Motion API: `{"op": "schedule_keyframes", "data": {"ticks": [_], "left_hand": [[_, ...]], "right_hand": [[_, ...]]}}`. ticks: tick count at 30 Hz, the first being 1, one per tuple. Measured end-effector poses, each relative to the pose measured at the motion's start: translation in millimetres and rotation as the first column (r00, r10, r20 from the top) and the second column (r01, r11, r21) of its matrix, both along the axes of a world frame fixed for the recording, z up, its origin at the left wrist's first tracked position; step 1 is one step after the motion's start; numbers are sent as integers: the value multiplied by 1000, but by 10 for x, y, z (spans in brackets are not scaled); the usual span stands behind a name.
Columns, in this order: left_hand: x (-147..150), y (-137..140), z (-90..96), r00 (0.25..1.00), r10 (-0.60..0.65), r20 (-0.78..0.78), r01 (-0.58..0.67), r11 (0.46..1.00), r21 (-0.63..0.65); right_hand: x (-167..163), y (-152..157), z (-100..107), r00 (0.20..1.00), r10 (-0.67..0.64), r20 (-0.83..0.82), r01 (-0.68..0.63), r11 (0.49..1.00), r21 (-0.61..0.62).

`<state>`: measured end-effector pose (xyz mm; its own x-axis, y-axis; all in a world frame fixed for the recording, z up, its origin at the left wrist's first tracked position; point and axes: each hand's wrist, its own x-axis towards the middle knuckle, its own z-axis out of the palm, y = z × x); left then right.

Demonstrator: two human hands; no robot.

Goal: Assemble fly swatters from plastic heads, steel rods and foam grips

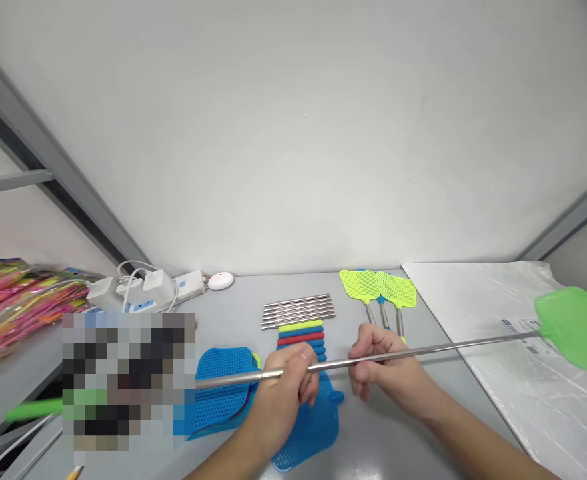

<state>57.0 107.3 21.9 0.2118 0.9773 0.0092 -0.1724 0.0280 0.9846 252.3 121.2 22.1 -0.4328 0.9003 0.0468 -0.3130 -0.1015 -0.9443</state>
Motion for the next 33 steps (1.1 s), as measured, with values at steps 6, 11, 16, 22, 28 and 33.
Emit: {"op": "schedule_keyframes", "data": {"ticks": [6,11,16,22,28,33], "left_hand": [[-79,121,92,986,95,-136,-85,993,82],[-180,243,137,992,126,-11,-125,989,80],[-176,263,146,975,210,70,-214,976,49],[-228,329,194,883,325,339,-331,943,-41],[-398,431,322,713,479,512,-532,845,-49],[-294,371,211,778,396,488,-413,907,-78]], "right_hand": [[-53,55,-4,991,-132,-17,131,991,-5],[56,139,94,980,-194,-54,195,981,6],[137,175,117,965,-254,-60,255,967,0],[271,308,87,907,-380,-182,357,923,-147],[593,491,180,771,-575,-272,550,818,-170],[455,411,147,745,-640,-187,635,767,-92]]}}
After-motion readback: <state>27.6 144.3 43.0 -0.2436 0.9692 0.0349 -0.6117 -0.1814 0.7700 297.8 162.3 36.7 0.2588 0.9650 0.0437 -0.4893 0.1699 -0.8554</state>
